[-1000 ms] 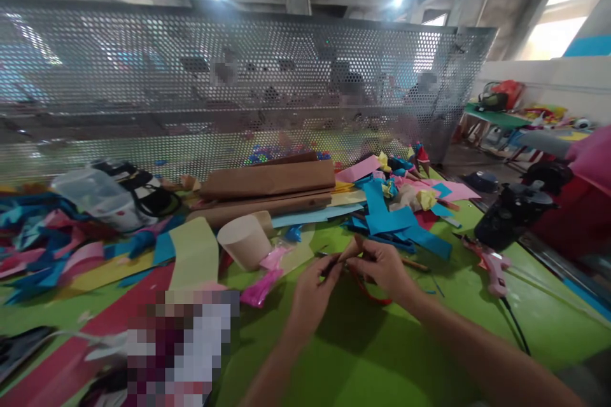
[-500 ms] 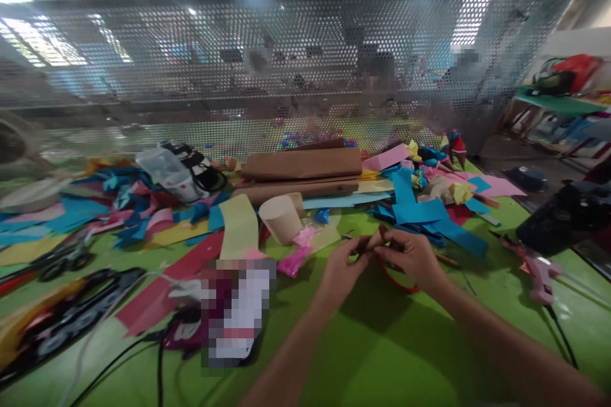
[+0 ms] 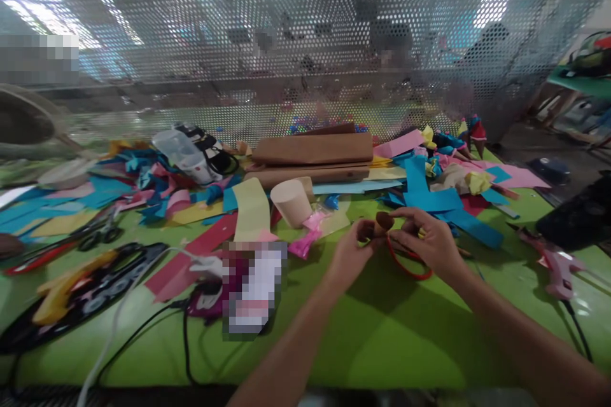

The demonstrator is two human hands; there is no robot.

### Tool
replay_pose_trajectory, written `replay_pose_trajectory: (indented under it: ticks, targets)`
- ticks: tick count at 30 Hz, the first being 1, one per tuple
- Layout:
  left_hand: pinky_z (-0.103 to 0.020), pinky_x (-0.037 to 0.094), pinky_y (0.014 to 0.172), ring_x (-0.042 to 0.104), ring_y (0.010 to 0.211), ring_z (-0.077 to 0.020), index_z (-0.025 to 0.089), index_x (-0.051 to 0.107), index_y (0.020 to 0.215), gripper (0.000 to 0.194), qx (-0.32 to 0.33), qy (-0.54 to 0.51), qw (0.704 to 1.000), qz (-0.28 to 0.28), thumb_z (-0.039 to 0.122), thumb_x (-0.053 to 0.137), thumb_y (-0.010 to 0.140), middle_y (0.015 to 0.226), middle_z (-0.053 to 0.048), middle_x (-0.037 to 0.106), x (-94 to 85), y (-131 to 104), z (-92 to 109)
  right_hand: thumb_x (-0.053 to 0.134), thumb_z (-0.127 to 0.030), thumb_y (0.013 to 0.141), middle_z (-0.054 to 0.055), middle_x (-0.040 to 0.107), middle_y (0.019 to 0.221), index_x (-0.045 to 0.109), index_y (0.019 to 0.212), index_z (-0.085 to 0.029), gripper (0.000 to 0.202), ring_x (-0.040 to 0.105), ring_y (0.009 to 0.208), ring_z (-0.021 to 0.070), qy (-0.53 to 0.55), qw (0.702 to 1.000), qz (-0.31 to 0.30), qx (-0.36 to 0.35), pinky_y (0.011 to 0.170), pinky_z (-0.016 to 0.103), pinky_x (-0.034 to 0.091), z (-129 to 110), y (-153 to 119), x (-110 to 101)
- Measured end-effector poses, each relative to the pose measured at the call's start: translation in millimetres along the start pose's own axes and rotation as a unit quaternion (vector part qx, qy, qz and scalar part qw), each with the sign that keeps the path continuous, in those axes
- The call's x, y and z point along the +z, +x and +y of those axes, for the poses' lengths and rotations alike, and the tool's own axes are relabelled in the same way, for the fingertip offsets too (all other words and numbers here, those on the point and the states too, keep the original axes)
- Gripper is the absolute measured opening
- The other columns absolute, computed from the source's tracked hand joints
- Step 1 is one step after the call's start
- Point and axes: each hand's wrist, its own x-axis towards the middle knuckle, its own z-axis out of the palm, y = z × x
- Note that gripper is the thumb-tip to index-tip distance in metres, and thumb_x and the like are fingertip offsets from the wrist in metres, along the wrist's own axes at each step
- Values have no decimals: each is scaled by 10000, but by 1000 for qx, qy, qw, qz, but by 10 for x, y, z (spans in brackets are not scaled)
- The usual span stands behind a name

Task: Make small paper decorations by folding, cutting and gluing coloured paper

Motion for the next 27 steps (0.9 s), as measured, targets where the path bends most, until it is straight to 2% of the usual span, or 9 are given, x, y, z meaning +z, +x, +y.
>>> replay_pose_trajectory:
  ticks: [4, 8, 13, 16, 19, 23, 25, 27]
  targets:
    - [-306, 493, 825, 665, 906, -180, 171, 633, 1014, 198, 3, -1, 1000, 16, 170, 691, 825, 998, -71, 736, 2, 0, -6, 734, -367, 859, -36, 596, 711, 626, 1233, -232, 412, 548, 641, 142, 2, 1000, 3, -10, 601, 257, 423, -30, 1, 3]
    - [-321, 520, 846, 679, 931, -185, 172, 640, 1040, 188, -3, 3, 1000, 11, 191, 677, 856, 1025, -77, 738, -39, -2, 7, 716, -388, 877, -25, 592, 741, 628, 1231, -239, 394, 548, 656, 145, -17, 1000, -3, -9, 604, 263, 425, -4, -8, 5]
    - [-375, 559, 875, 714, 948, -219, 157, 636, 1095, 263, -20, 2, 998, 63, 282, 700, 873, 1064, -114, 754, -247, 62, 36, 675, -418, 902, -3, 616, 780, 649, 1192, -240, 341, 562, 671, 157, -54, 998, 31, -10, 601, 274, 438, 122, 60, -63]
    - [-399, 568, 868, 721, 959, -243, 162, 647, 1068, 251, -38, 97, 989, 100, 323, 698, 883, 1090, -128, 756, -401, 97, 40, 672, -408, 899, 17, 648, 837, 663, 1168, -241, 317, 589, 703, 176, -108, 994, 13, -3, 625, 294, 460, 233, 137, -128]
    - [-410, 553, 912, 721, 1000, -261, 177, 652, 1150, 272, -65, 240, 962, 112, 273, 677, 898, 1130, -124, 756, -507, 111, 51, 684, -365, 884, 59, 680, 999, 698, 1109, -242, 257, 639, 838, 219, -211, 975, -68, -9, 736, 340, 502, 327, 190, -167]
    - [-423, 517, 979, 688, 1126, -298, 210, 557, 1366, 457, -103, 423, 894, 108, 240, 634, 917, 1256, -123, 720, -557, 111, 92, 762, -326, 811, 105, 664, 1105, 700, 1155, -211, 368, 627, 1043, 294, -312, 931, -183, -41, 912, 416, 493, 370, 174, -123]
    - [-425, 527, 948, 689, 1123, -316, 240, 506, 1422, 496, -134, 491, 855, 103, 289, 601, 937, 1294, -123, 702, -563, 108, 112, 771, -326, 804, 114, 663, 1117, 682, 1196, -194, 423, 614, 1068, 299, -335, 918, -205, -52, 937, 425, 484, 356, 140, -74]
    - [-434, 545, 888, 716, 1048, -331, 273, 486, 1437, 501, -164, 540, 821, 86, 364, 570, 951, 1257, -126, 717, -571, 105, 124, 759, -331, 816, 114, 666, 1121, 685, 1192, -193, 407, 609, 1069, 296, -356, 914, -187, -53, 931, 418, 480, 336, 116, -35]
